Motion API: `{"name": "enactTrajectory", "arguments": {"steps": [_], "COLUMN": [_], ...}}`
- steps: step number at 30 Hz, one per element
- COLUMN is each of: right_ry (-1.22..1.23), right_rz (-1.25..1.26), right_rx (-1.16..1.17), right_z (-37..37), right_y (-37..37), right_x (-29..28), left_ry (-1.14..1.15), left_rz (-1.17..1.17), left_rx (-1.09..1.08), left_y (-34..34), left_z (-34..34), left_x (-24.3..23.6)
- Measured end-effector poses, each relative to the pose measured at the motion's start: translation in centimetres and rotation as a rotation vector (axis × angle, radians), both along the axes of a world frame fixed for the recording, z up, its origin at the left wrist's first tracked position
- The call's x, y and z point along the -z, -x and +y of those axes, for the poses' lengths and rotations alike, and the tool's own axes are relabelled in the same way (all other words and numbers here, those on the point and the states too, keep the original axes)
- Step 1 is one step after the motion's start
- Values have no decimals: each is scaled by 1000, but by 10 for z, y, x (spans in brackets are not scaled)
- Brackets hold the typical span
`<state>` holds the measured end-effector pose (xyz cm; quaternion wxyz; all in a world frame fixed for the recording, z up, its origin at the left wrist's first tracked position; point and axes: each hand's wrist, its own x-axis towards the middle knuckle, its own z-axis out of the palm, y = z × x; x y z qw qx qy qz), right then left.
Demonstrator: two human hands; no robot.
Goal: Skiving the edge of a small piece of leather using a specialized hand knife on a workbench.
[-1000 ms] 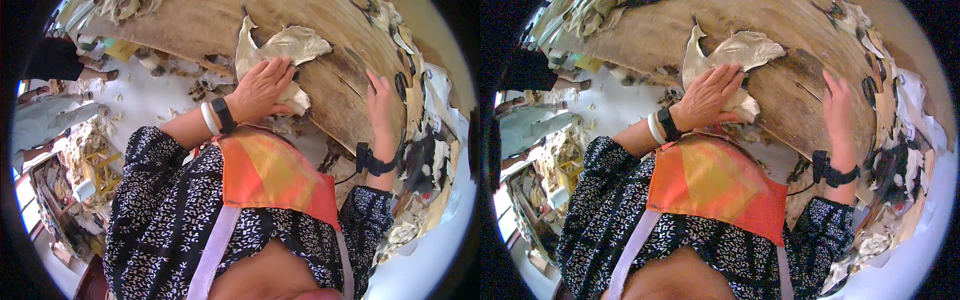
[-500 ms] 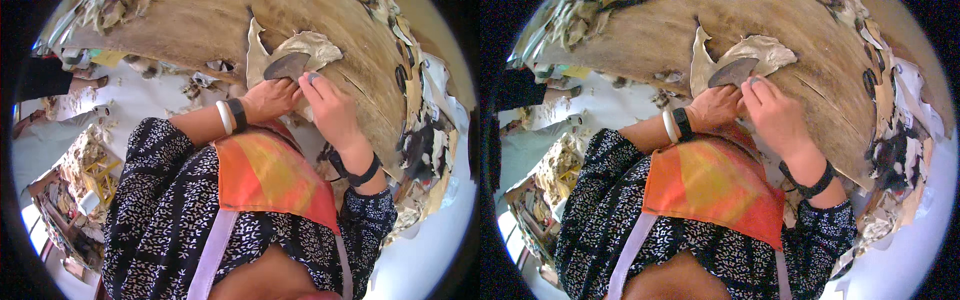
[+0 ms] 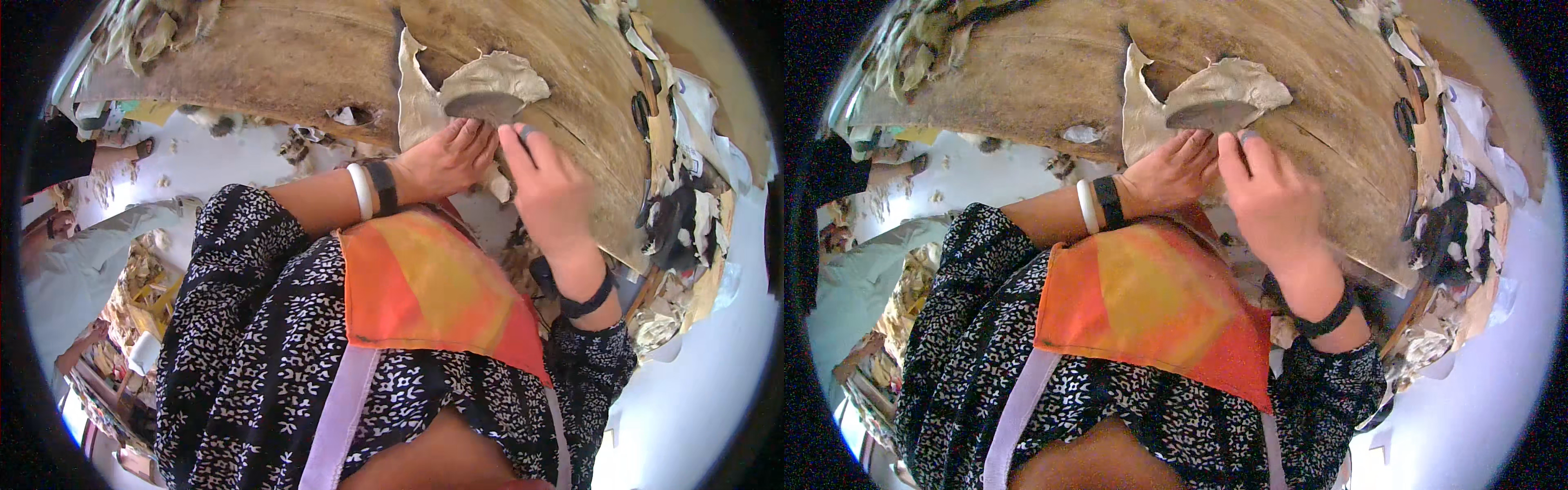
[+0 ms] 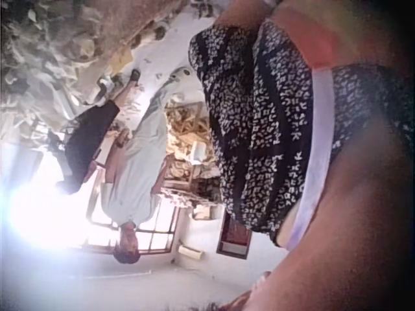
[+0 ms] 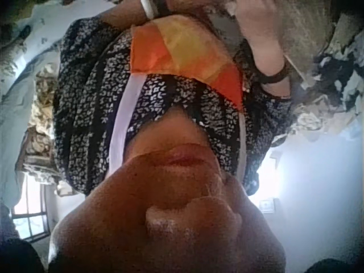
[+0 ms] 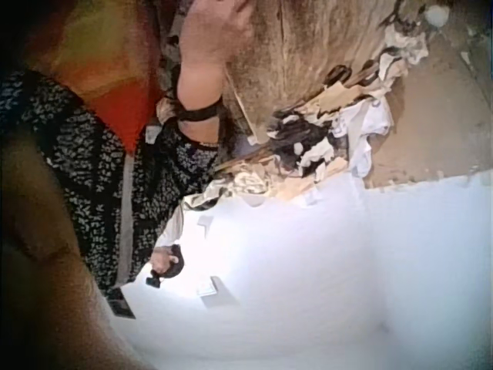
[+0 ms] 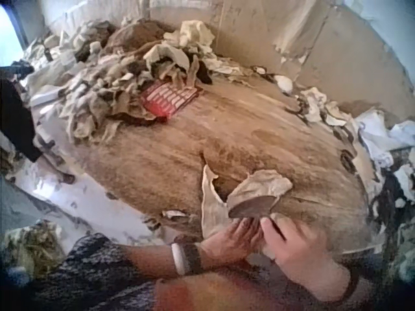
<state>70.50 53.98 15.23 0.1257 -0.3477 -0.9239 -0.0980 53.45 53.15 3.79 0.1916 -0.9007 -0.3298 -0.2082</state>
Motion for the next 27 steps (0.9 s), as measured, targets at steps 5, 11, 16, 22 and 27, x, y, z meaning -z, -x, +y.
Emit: {"name": "enactTrajectory", "arguments": {"steps": [5,11,16,22,27], "right_ry": [-160,163,-20,16,190], "right_rz": [-142,142,-14,-237,277], "right_rx": [95,117,443,596,366], "right_z": [-9,28,62,45,83], "right_y": [29,-2,-88,-127,-86], "right_x": [33,-4,14,22,21], "left_ry": [2,83,198,481,546], "left_rz": [36,75,73,-37,-184], "left_rx": [-6,-110,-11,282,362], "left_y": [11,18,11,19,-13], "left_z": [-13,2,12,15,32], "left_x": [17,-8,-25,-54,-64]}}
